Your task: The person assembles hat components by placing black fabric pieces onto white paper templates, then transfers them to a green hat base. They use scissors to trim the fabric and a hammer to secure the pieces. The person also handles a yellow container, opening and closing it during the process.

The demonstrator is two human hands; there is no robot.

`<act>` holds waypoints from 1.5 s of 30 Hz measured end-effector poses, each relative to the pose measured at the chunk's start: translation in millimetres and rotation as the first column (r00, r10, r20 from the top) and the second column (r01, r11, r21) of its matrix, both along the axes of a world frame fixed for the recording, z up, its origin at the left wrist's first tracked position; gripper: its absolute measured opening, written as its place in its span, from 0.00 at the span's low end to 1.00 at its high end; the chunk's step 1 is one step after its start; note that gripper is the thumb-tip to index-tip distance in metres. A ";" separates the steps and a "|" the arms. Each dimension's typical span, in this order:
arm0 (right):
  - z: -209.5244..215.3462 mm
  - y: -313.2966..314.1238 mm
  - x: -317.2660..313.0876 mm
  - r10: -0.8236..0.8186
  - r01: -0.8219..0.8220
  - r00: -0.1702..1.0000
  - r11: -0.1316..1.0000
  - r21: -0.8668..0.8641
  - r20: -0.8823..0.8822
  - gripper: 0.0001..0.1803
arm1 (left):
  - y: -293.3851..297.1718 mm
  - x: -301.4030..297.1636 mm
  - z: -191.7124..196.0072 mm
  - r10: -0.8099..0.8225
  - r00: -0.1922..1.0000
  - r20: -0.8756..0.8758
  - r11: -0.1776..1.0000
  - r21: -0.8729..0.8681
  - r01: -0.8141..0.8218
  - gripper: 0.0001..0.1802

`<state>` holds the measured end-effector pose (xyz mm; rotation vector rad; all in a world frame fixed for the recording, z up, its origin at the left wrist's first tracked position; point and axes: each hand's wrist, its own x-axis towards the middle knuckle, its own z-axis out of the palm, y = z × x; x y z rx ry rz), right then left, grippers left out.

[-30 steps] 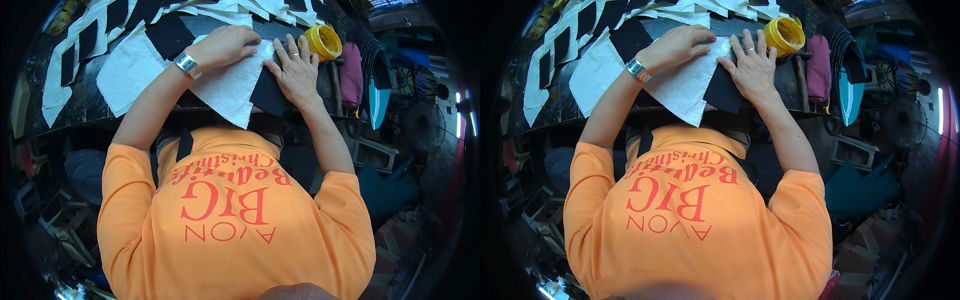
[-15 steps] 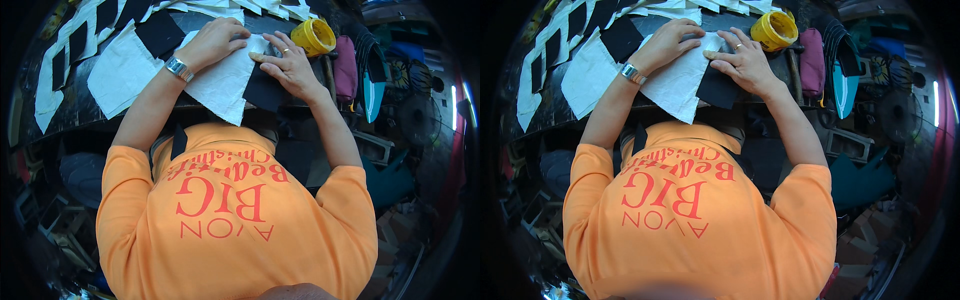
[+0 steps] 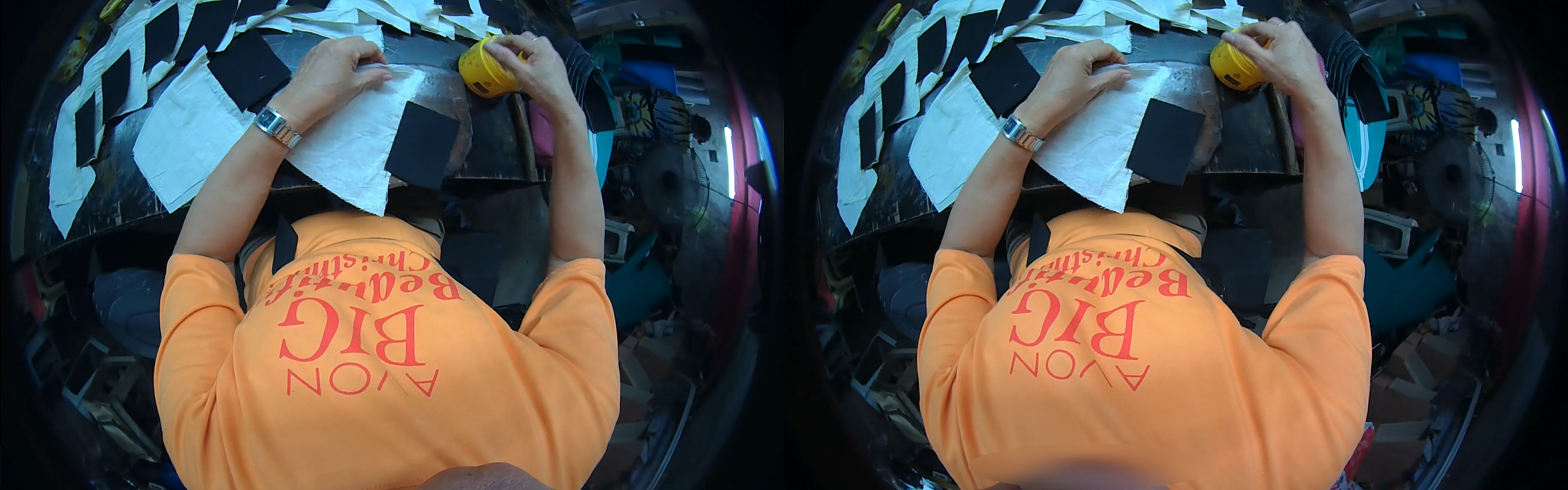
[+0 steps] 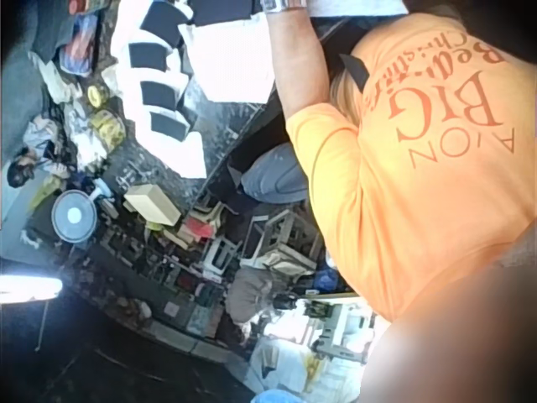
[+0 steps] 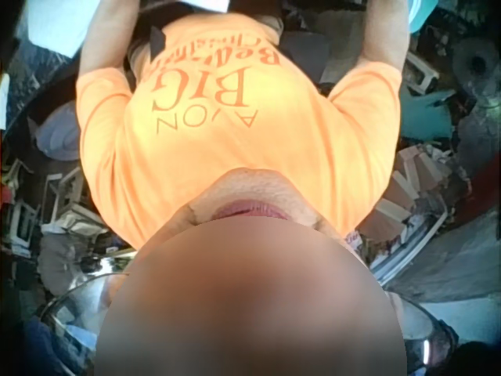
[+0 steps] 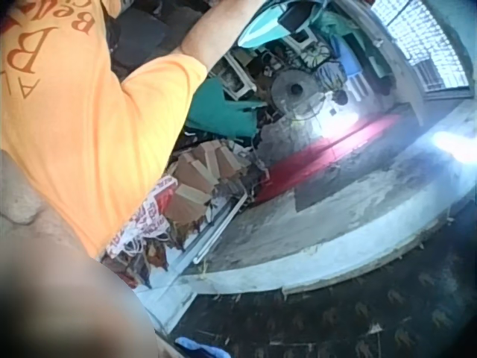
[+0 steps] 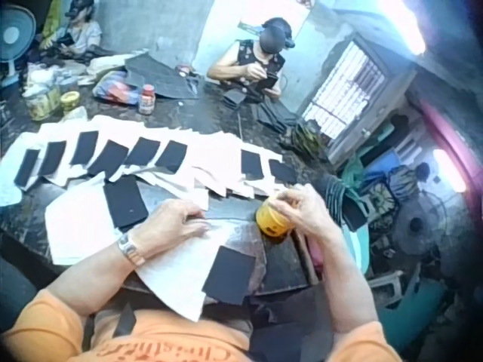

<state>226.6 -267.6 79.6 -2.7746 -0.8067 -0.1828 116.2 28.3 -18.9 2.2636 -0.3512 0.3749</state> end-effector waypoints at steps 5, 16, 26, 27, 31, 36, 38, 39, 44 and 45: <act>9.7 -2.4 6.2 0.027 -0.017 0.997 0.993 -0.117 0.079 0.29 | 0.5 0.3 2.6 -0.050 0.996 0.069 0.995 -0.078 0.056 0.09; -35.0 -3.1 15.9 -0.006 0.006 1.000 0.805 -0.593 0.001 0.52 | 13.1 6.0 12.2 0.026 0.967 0.255 0.882 -0.462 0.098 0.13; -9.7 -5.0 -5.5 -0.003 0.196 0.900 0.896 -0.399 0.435 0.42 | 16.7 -0.7 21.1 0.132 0.991 0.009 0.974 -0.186 -0.128 0.20; -4.5 -7.5 -10.7 -0.029 0.224 0.920 0.857 -0.463 0.391 0.43 | 17.3 -0.5 22.1 0.137 0.991 -0.007 0.975 -0.179 -0.136 0.20; 20.6 2.0 -39.9 -0.262 0.261 0.960 0.716 -0.647 0.098 0.45 | 20.3 1.1 18.4 0.117 0.993 0.007 0.979 -0.166 -0.114 0.18; 43.3 16.9 -107.7 -0.095 0.015 0.985 0.880 -0.475 -0.145 0.41 | 19.7 2.6 9.2 0.118 0.993 0.014 0.982 -0.152 -0.114 0.15; 28.7 24.2 -127.8 0.186 -0.204 0.965 0.975 -0.082 -0.188 0.26 | 18.7 3.6 7.9 0.099 0.995 0.008 0.984 -0.151 -0.096 0.14; 15.3 29.0 -135.3 0.333 -0.315 0.927 0.941 0.120 -0.173 0.24 | 18.4 4.2 7.8 0.086 0.996 -0.004 0.984 -0.158 -0.085 0.14; -45.8 40.7 -148.5 0.503 -0.501 0.864 0.864 -0.048 0.030 0.23 | 18.0 3.6 8.1 0.086 0.996 -0.024 0.983 -0.163 -0.089 0.13; -53.8 41.1 -150.0 0.505 -0.500 0.861 0.862 -0.086 0.058 0.23 | 18.0 3.5 8.1 0.087 0.996 -0.018 0.983 -0.161 -0.089 0.13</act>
